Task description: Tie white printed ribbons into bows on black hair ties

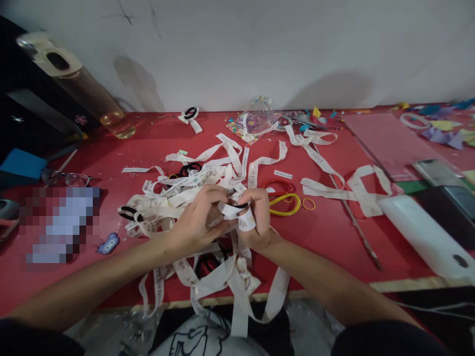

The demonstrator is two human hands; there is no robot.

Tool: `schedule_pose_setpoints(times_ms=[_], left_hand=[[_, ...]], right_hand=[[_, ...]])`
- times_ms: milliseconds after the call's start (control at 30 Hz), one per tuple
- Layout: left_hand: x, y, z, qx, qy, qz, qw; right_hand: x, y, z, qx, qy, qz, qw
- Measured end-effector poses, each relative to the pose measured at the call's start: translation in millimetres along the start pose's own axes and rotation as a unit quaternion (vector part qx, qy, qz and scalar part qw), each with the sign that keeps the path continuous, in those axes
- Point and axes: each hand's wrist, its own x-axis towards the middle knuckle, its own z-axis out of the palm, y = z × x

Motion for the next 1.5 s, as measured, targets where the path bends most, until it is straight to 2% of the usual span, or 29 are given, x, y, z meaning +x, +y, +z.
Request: schedule_pose_setpoints(times_ms=[100, 200, 333, 433, 633, 767, 867, 933, 1033, 1133, 1333, 1433, 1500], left_hand=[[-3, -2, 5.3, -0.016, 0.031, 0.003, 0.999], [-6, -5, 12.3, -0.040, 0.067, 0.007, 0.997], [-10, -7, 18.8, -0.058, 0.057, -0.017, 0.997], [-8, -6, 13.3, -0.048, 0.058, -0.007, 0.997], [1, -5, -13.9, -0.005, 0.076, 0.039, 0.996], [-2, -14, -20.4, 0.025, 0.079, 0.072, 0.994], [-5, -20, -22.0, 0.031, 0.059, 0.063, 0.996], [-6, -22, -24.1, 0.014, 0.049, 0.056, 0.997], [-6, -21, -28.2, 0.002, 0.051, 0.062, 0.997], [-9, -21, -30.9, 0.009, 0.057, 0.064, 0.996], [-12, -28, -30.9, -0.041, 0.065, 0.039, 0.996], [-12, -31, -31.9, -0.069, 0.060, 0.009, 0.996], [-12, -31, -32.7, -0.079, 0.054, -0.002, 0.995]], right_hand=[[-1, -2, 3, 0.012, 0.045, -0.018, 0.999], [0, -5, 5, 0.006, 0.057, -0.037, 0.998], [0, -8, 6, -0.013, 0.056, -0.068, 0.996], [1, -10, 5, -0.023, 0.052, -0.073, 0.996], [5, -6, -1, 0.019, -0.046, -0.055, 0.997], [9, -8, -6, -0.024, -0.105, -0.080, 0.991], [13, -13, -7, -0.062, -0.126, -0.074, 0.987], [14, -15, -6, -0.081, -0.119, -0.067, 0.987], [17, -18, -5, -0.102, -0.110, -0.068, 0.986], [21, -17, -6, -0.107, -0.129, -0.073, 0.983], [31, -11, -13, -0.156, -0.238, -0.038, 0.958], [35, -9, -18, -0.123, -0.282, -0.020, 0.951], [36, -10, -19, -0.094, -0.287, 0.004, 0.953]])
